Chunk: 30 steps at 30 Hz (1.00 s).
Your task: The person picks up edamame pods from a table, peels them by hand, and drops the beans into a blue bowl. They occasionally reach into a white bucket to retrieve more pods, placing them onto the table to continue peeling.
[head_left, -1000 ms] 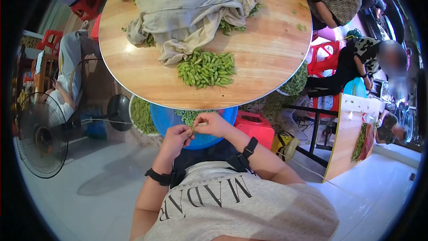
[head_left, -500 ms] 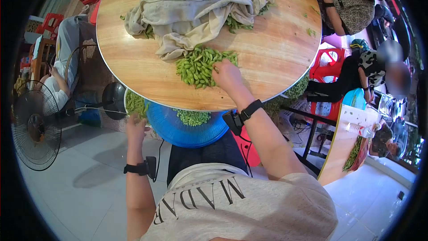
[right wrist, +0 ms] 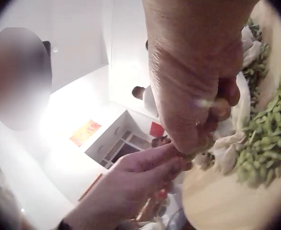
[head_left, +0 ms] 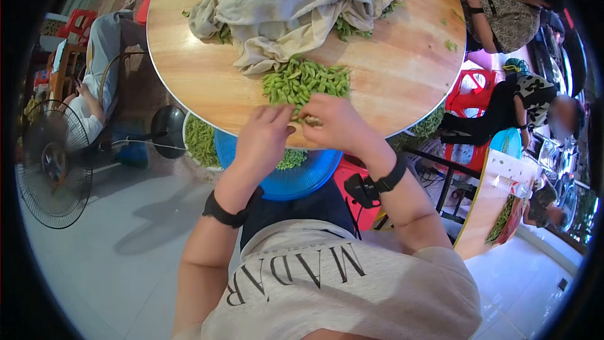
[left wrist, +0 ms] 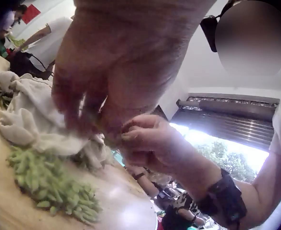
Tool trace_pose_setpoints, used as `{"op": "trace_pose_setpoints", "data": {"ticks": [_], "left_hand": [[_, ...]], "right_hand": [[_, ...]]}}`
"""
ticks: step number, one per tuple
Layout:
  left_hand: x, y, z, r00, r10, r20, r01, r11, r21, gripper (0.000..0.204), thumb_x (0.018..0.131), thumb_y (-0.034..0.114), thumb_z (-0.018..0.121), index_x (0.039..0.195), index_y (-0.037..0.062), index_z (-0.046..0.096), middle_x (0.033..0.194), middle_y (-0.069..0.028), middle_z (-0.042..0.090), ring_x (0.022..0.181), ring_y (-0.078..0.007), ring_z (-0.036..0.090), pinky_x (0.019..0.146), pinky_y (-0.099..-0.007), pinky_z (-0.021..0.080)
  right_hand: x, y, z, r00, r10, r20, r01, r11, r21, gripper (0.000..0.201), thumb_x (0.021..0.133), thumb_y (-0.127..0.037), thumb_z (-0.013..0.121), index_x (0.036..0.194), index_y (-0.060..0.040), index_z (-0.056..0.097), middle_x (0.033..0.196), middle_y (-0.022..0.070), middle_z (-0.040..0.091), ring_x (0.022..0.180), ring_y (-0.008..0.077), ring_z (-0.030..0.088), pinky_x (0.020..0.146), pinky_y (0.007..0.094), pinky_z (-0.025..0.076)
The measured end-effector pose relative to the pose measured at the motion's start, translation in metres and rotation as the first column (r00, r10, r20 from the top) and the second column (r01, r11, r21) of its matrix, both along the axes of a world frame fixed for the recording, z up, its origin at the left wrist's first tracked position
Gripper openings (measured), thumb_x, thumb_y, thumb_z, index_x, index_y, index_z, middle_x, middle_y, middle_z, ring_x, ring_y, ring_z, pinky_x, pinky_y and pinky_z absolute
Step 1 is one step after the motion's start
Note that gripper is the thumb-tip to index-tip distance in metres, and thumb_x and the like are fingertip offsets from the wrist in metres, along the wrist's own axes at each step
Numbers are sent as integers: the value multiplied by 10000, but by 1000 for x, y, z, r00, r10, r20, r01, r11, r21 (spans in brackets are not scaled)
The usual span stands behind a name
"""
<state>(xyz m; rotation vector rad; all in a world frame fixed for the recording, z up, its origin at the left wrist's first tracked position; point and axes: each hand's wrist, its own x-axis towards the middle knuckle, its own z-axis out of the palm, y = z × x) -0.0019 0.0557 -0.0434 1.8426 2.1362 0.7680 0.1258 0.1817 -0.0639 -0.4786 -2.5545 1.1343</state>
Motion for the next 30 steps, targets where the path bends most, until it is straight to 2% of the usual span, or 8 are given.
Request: {"op": "trace_pose_setpoints", "data": {"ticks": [3, 5, 6, 9, 11, 18, 23, 30], "left_hand": [[-2, -8, 8, 976, 15, 218, 48, 959, -281, 256, 720, 24, 618, 974, -3, 598, 847, -82, 627, 702, -194, 570, 620, -274, 449], [1, -19, 16, 774, 314, 550, -118, 925, -362, 252, 724, 52, 637, 966, -7, 605, 760, -66, 623, 656, -138, 557, 583, -252, 439], [4, -26, 19, 596, 444, 669, -183, 886, -426, 251, 725, 66, 647, 962, -10, 608, 716, -58, 622, 633, -110, 551, 564, -241, 434], [11, -40, 18, 471, 435, 768, -197, 900, -389, 298, 728, 81, 663, 1002, -12, 591, 705, -33, 607, 594, -43, 497, 525, -195, 408], [15, -46, 22, 532, 425, 732, -215, 904, -369, 282, 725, 79, 663, 986, -4, 600, 720, -56, 617, 593, -75, 528, 532, -214, 424], [16, -65, 31, 931, 173, 321, -163, 985, -58, 265, 727, 44, 651, 979, -14, 594, 791, -89, 634, 654, -123, 581, 578, -247, 451], [12, -82, 30, 848, 214, 485, -224, 974, -40, 195, 711, 48, 648, 899, 11, 617, 710, -124, 604, 616, -209, 584, 548, -281, 452], [13, -97, 38, 851, 244, 465, -287, 958, 23, 142, 701, 36, 638, 842, 25, 626, 650, -123, 578, 553, -247, 560, 498, -304, 435]], "right_hand": [[8, -17, 14, 999, -26, -19, 22, 986, -167, 109, 705, -135, 583, 746, -34, 586, 668, 70, 522, 607, 204, 535, 516, 300, 420], [15, -19, 17, 984, -179, 1, 163, 894, -417, 155, 780, -179, 561, 772, -25, 579, 642, 39, 509, 564, 142, 516, 487, 266, 399], [18, -24, 18, 979, -192, 65, 192, 774, -603, 197, 810, -223, 533, 792, -31, 568, 623, 33, 500, 538, 127, 499, 466, 250, 381], [25, -42, 19, 978, -146, 150, 190, 317, -929, 310, 882, -331, 448, 842, -37, 539, 580, 13, 468, 474, 84, 439, 414, 205, 321], [20, -56, 14, 993, -99, 61, 70, 86, -994, 367, 906, -371, 392, 863, -30, 522, 571, -3, 438, 449, 53, 383, 395, 178, 276], [5, -74, 34, 991, -42, 125, 131, 193, -972, 425, 893, -412, 395, 836, -12, 528, 591, 11, 446, 461, 58, 355, 400, 179, 264], [0, -90, 36, 987, 30, 157, 134, 385, -913, 380, 904, -372, 398, 750, -43, 510, 571, -10, 441, 469, 51, 366, 399, 180, 282], [-5, -105, 51, 988, 45, 150, 130, 304, -944, 369, 904, -369, 399, 742, -56, 506, 573, -18, 439, 467, 49, 360, 407, 184, 291]]}}
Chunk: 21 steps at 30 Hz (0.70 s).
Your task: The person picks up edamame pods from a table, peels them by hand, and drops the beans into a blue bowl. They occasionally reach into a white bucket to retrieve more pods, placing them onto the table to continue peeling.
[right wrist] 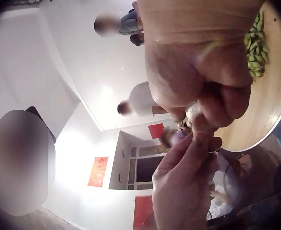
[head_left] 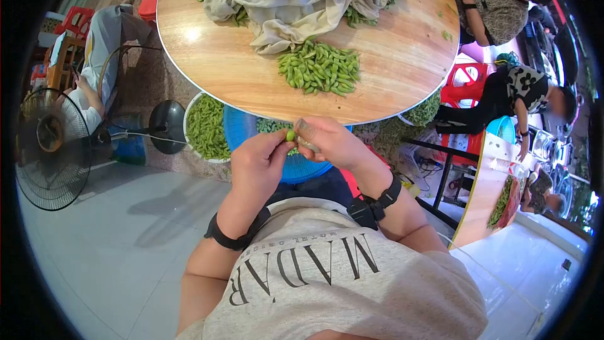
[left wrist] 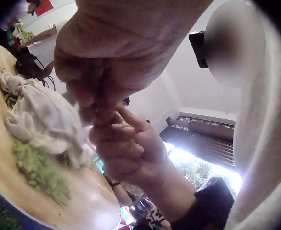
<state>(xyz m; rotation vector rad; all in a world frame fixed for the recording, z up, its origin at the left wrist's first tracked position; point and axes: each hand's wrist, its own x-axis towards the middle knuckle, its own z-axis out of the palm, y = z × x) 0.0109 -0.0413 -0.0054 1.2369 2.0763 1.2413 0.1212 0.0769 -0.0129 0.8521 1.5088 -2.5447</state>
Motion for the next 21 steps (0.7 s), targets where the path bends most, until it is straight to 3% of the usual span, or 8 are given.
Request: {"op": "trace_pose_setpoints", "data": {"ticks": [3, 9, 12, 15, 18, 21], "left_hand": [[0, -4, 0, 993, 2, -118, 2, 999, 34, 131, 699, 24, 631, 830, 26, 622, 630, -117, 567, 540, -247, 551, 484, -311, 426], [2, -8, -1, 997, 38, -62, -34, 997, 68, 135, 702, 27, 632, 835, 13, 615, 612, -118, 554, 529, -247, 542, 475, -310, 416], [5, -8, -3, 997, 76, -9, -74, 991, 109, 122, 723, 22, 616, 845, 6, 615, 621, -122, 561, 522, -220, 543, 475, -303, 415], [5, -12, -3, 963, 129, 235, -133, 991, -3, 101, 768, 31, 573, 853, -3, 616, 624, -93, 581, 519, -160, 533, 468, -266, 405], [-1, -12, -4, 730, 158, 665, -147, 986, -72, 125, 804, 69, 532, 841, -10, 620, 634, -55, 590, 503, -104, 488, 447, -217, 359], [-12, -14, -9, 447, 142, 883, -82, 990, -118, 150, 814, 111, 516, 795, -4, 611, 628, -31, 575, 484, -70, 434, 436, -182, 300]], "right_hand": [[-2, -4, 1, 1000, -8, -6, 8, 1000, 15, 361, 904, -358, 404, 735, -54, 503, 570, -21, 438, 470, 48, 363, 410, 184, 294], [-6, -12, -1, 999, -48, -16, 50, 985, 164, 277, 897, -252, 435, 721, -48, 499, 566, -23, 451, 489, 46, 384, 427, 194, 310], [-7, -19, -1, 994, -106, -35, 111, 978, 176, 251, 891, -217, 440, 715, -47, 497, 568, -22, 458, 495, 46, 389, 438, 197, 315], [-9, -22, 2, 991, -133, -34, 137, 971, 197, 249, 891, -205, 435, 710, -45, 494, 570, -20, 463, 501, 45, 391, 447, 198, 317], [-9, -24, -3, 992, -109, -59, 120, 966, 228, 242, 890, -190, 430, 712, -40, 495, 575, -16, 470, 512, 47, 397, 456, 200, 323], [-4, -25, -5, 995, -58, -80, 79, 954, 289, 227, 886, -175, 435, 722, -31, 501, 579, -7, 475, 525, 57, 412, 471, 210, 339]]}}
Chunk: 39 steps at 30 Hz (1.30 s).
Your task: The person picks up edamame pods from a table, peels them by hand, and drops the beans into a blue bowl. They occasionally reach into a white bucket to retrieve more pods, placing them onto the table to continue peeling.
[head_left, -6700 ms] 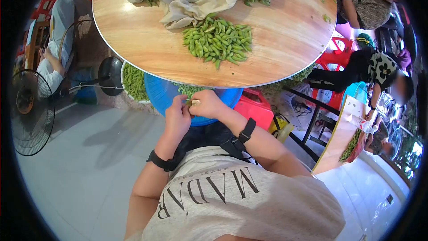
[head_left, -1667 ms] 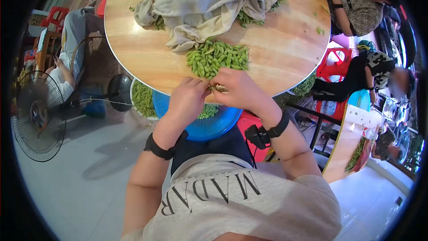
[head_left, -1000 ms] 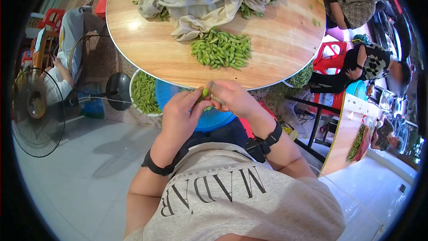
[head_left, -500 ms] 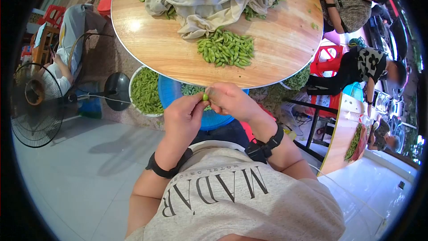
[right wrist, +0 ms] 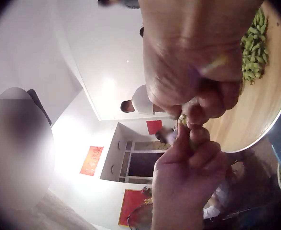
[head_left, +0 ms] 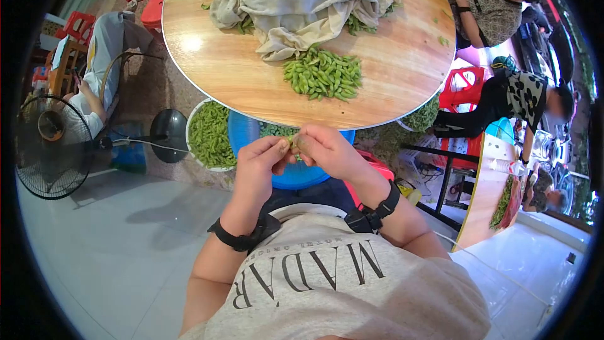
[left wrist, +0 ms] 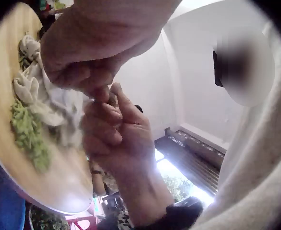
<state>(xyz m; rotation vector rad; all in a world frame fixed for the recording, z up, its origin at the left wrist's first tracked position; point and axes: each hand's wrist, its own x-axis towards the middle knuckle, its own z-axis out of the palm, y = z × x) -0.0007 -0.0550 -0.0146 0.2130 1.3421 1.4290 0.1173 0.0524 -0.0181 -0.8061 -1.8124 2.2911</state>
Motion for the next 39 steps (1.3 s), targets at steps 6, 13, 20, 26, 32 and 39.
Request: {"op": "trace_pose_setpoints", "data": {"ticks": [6, 13, 20, 26, 32, 39], "left_hand": [[-6, -4, -15, 981, -19, 191, 23, 1000, -15, 153, 822, 134, 512, 768, 2, 567, 635, -55, 572, 463, -67, 409, 429, -182, 293], [4, -4, -16, 999, -24, -42, 22, 998, -62, 129, 825, 128, 527, 755, 30, 573, 622, -41, 576, 455, -51, 400, 419, -170, 275], [0, -14, -26, 976, -27, 217, 45, 996, -77, 102, 804, 102, 535, 732, 34, 556, 606, -60, 563, 459, -72, 418, 425, -189, 296], [-4, -25, -33, 929, -158, 336, 180, 983, -36, 102, 812, 102, 533, 762, 19, 561, 621, -75, 562, 475, -102, 441, 438, -198, 325], [-10, -21, -18, 918, -380, 115, 388, 919, -62, 118, 818, 121, 560, 853, 18, 604, 759, -44, 631, 593, -73, 551, 489, -179, 376], [0, -17, -23, 968, -251, 17, 251, 961, -112, 74, 802, 88, 566, 790, 17, 585, 706, -54, 615, 544, -83, 525, 471, -181, 368]], "right_hand": [[4, -3, -10, 999, 35, -14, -32, 978, 206, 157, 847, -154, 501, 777, -19, 538, 608, 29, 501, 560, 86, 460, 522, 233, 384], [1, -3, 0, 989, -144, 28, 122, 913, 389, 145, 754, -136, 619, 827, -14, 590, 678, 61, 562, 604, 115, 508, 553, 248, 406], [2, -7, -18, 998, -70, -1, 66, 940, 335, 168, 732, -159, 647, 827, -24, 615, 684, 66, 580, 617, 120, 518, 570, 254, 412], [7, 4, -24, 987, 156, 41, -161, 974, 158, 166, 746, -192, 634, 809, -39, 614, 678, 40, 588, 645, 90, 516, 594, 239, 419], [13, 4, -26, 993, 113, 34, -118, 964, 236, 136, 732, -158, 624, 784, -35, 598, 688, 66, 588, 654, 123, 543, 600, 258, 430], [12, -12, -3, 999, -12, -47, 40, 743, 668, 110, 737, -113, 594, 777, -15, 565, 718, 149, 546, 677, 323, 556, 588, 367, 446]]}}
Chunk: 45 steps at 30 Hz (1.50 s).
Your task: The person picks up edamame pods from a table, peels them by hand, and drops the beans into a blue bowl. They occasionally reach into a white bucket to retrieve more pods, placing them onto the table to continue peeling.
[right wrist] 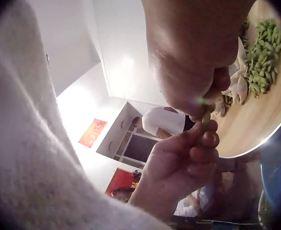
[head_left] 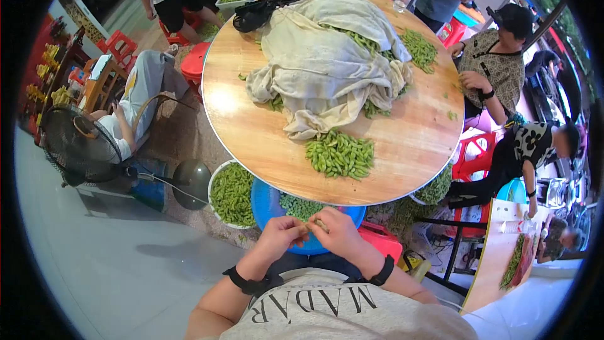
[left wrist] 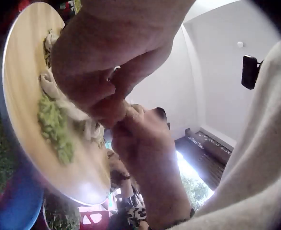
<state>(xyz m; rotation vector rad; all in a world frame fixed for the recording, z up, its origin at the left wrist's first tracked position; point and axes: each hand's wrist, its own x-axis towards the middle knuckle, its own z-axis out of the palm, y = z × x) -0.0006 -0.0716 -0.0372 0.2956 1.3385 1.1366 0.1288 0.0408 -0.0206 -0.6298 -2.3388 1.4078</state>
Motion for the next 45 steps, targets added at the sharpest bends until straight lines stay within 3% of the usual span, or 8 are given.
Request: {"op": "trace_pose_setpoints", "data": {"ticks": [8, 12, 20, 23, 28, 34, 38, 45], "left_hand": [[8, 5, 1, 964, 128, 235, -118, 992, -54, 76, 797, 98, 559, 775, 27, 578, 664, -58, 591, 510, -96, 502, 456, -190, 378], [6, 7, -13, 994, 112, -5, -112, 988, -111, 140, 845, 144, 516, 786, 34, 579, 689, -24, 592, 535, -67, 496, 455, -185, 355], [3, 8, -24, 923, 344, 172, -328, 938, -113, 205, 868, 61, 461, 1047, -24, 514, 855, -86, 590, 680, -117, 577, 606, -208, 480], [8, 5, -33, 965, 251, 75, -245, 966, -77, 211, 856, 49, 480, 1047, -33, 520, 823, -93, 597, 671, -117, 584, 587, -202, 482], [21, 10, -19, 902, 89, -423, -130, 989, -68, 162, 803, 28, 554, 948, -43, 572, 728, -81, 608, 556, -113, 578, 487, -217, 468], [35, 16, -13, 760, 113, -640, -87, 994, 72, 150, 787, -3, 559, 931, -36, 588, 720, -72, 625, 522, -90, 546, 454, -201, 427], [38, 21, -7, 675, 111, -730, -51, 993, 103, 143, 784, -12, 559, 920, -45, 591, 718, -82, 625, 513, -97, 542, 451, -207, 431], [44, 22, -5, 687, 171, -706, -92, 985, 148, 125, 773, -17, 570, 890, -46, 599, 686, -85, 612, 494, -97, 535, 428, -212, 427]], "right_hand": [[4, 15, -34, 999, 44, 20, -36, 950, -310, 133, 758, -152, 611, 793, -25, 601, 704, 80, 591, 623, 157, 554, 548, 288, 440], [9, 28, -70, 977, -55, 205, 187, 679, -710, 164, 782, -211, 569, 758, -53, 603, 601, -17, 534, 517, 66, 484, 452, 199, 369], [3, 17, -81, 971, 28, 237, 134, 755, -642, 152, 750, -165, 609, 777, -15, 611, 562, -6, 514, 461, 59, 441, 420, 195, 339], [-3, 16, -66, 975, 53, 218, 146, 587, -796, 139, 744, -156, 610, 764, -18, 610, 553, -3, 504, 452, 60, 428, 414, 213, 331], [0, 21, -67, 993, -6, 117, 113, 310, -944, 130, 751, -129, 593, 713, -5, 585, 524, -4, 469, 426, 48, 381, 381, 203, 270], [3, 26, -55, 993, 38, 108, 87, 363, -928, 118, 758, -112, 570, 720, 0, 575, 515, -4, 461, 409, 49, 368, 369, 197, 253], [3, 26, -52, 997, 6, 78, 74, 268, -960, 128, 771, -112, 557, 723, 6, 568, 512, 0, 461, 406, 52, 371, 367, 196, 254], [6, 29, -49, 998, -15, 60, 61, 196, -979, 112, 773, -89, 541, 729, 11, 561, 533, 8, 471, 400, 52, 367, 358, 193, 246]]}}
